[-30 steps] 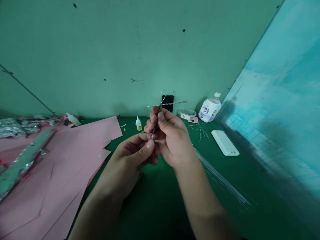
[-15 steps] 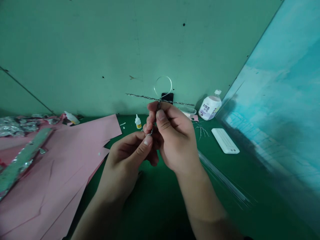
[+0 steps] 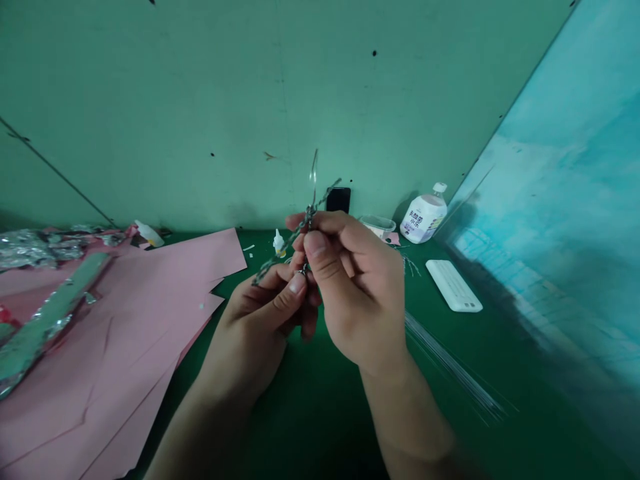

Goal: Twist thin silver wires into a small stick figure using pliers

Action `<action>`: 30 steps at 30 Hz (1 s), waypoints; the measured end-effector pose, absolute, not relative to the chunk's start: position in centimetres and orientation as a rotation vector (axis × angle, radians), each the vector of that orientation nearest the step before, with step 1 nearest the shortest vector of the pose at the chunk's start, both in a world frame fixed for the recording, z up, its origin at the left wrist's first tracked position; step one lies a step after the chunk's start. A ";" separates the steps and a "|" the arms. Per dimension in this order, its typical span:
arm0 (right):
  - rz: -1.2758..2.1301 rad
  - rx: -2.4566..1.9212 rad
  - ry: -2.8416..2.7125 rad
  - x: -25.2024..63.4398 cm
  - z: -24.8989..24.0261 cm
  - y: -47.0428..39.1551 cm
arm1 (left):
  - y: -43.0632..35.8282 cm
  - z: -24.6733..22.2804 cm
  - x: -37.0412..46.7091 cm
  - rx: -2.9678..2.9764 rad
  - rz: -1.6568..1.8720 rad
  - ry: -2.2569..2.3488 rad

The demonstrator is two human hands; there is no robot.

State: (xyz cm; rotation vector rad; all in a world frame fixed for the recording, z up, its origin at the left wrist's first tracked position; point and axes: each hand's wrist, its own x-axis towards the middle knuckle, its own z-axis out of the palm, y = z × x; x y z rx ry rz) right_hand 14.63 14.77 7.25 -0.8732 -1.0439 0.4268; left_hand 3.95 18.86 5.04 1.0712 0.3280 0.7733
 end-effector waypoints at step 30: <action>0.656 -0.828 -0.886 14.6 7.3 15.7 | 19.1 4.8 4.0 0.660 0.529 0.113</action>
